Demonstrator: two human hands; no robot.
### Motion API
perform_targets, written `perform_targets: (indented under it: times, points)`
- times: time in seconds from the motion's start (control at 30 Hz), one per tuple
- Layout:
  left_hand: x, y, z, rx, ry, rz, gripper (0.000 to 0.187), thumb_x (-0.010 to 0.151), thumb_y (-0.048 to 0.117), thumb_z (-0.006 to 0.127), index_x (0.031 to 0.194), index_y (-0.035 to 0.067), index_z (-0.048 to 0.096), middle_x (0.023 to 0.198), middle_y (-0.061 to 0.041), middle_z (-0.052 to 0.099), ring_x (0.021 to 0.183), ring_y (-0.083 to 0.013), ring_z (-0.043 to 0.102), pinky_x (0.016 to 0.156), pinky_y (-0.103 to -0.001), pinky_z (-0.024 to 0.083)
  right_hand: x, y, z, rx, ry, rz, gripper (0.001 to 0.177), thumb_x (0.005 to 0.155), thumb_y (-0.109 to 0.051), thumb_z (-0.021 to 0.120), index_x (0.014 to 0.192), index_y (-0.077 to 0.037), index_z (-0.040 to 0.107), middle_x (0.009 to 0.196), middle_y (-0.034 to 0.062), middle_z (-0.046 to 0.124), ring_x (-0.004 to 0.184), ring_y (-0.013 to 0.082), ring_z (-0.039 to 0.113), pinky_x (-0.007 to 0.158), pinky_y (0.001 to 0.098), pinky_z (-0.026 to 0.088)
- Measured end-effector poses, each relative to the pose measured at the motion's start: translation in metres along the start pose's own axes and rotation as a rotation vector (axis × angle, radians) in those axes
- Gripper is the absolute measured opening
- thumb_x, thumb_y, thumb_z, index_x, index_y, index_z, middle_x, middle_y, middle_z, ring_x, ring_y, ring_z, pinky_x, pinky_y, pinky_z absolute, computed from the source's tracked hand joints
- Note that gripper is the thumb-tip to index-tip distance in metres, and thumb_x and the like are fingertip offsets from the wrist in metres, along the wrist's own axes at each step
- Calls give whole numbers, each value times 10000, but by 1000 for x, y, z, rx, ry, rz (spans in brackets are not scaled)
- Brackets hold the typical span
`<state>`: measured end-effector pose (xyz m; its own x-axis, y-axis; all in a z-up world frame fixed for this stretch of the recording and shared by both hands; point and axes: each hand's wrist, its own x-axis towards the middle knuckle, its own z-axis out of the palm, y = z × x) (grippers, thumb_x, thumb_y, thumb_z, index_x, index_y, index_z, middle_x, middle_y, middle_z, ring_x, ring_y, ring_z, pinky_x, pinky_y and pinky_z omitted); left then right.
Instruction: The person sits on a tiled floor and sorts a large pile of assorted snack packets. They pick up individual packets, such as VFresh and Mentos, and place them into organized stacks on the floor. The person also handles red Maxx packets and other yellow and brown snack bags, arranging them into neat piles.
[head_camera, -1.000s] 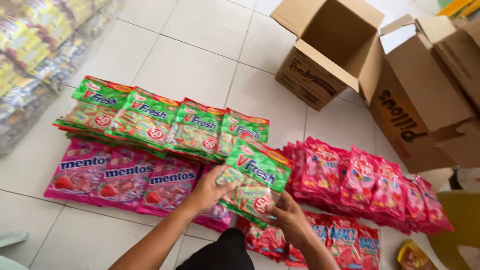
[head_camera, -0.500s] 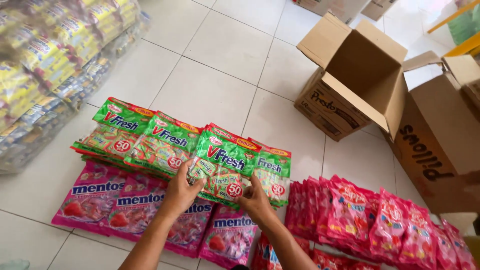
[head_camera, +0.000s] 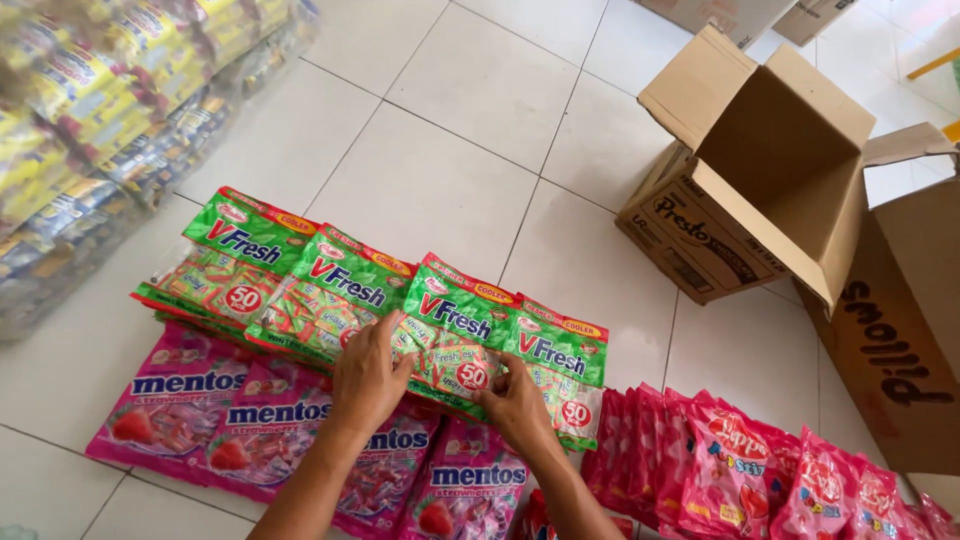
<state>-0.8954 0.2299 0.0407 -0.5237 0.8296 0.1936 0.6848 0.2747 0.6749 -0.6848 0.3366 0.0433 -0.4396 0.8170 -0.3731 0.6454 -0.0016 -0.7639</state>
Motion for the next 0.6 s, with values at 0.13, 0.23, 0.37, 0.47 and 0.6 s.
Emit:
perform_targets:
  times: [0.13,0.23,0.37,0.47,0.6]
  points:
    - [-1,6,-2,118,-6,-10,663,791,232,795,1376,89,519,1065,-155,653,1002,-359,619,833,-521,490,0,8,11,-61,65,-31,721,773,-167,835,1393,-44,489,866,93,715,778,202,708,685,354,570]
    - [-3,7,4,196,-9,-21,659,804,257,783,1395,119,528,1096,-139,637,1040,-348,602,852,-525,474,-5,1,14,-59,144,-56,737,766,-167,842,1395,-50,477,827,100,707,744,232,706,667,377,568]
    - [-5,4,11,274,28,-19,626,817,305,782,1379,131,566,1156,-135,578,1122,-357,547,901,-540,453,-12,-9,18,-117,217,-90,685,791,-161,817,1384,-75,484,783,118,702,706,282,706,638,425,550]
    - [-6,4,11,312,55,2,600,815,327,785,1352,136,598,1194,-132,550,1159,-362,520,916,-553,443,-21,-14,15,-130,223,-145,637,818,-151,790,1375,-81,489,777,121,707,704,299,711,633,440,546]
    - [-7,10,5,319,85,11,583,804,317,788,1335,139,625,1233,-137,535,1179,-369,504,915,-560,436,-54,-28,-7,-34,126,-210,585,857,-135,735,1381,-77,482,811,116,725,729,282,734,661,419,568]
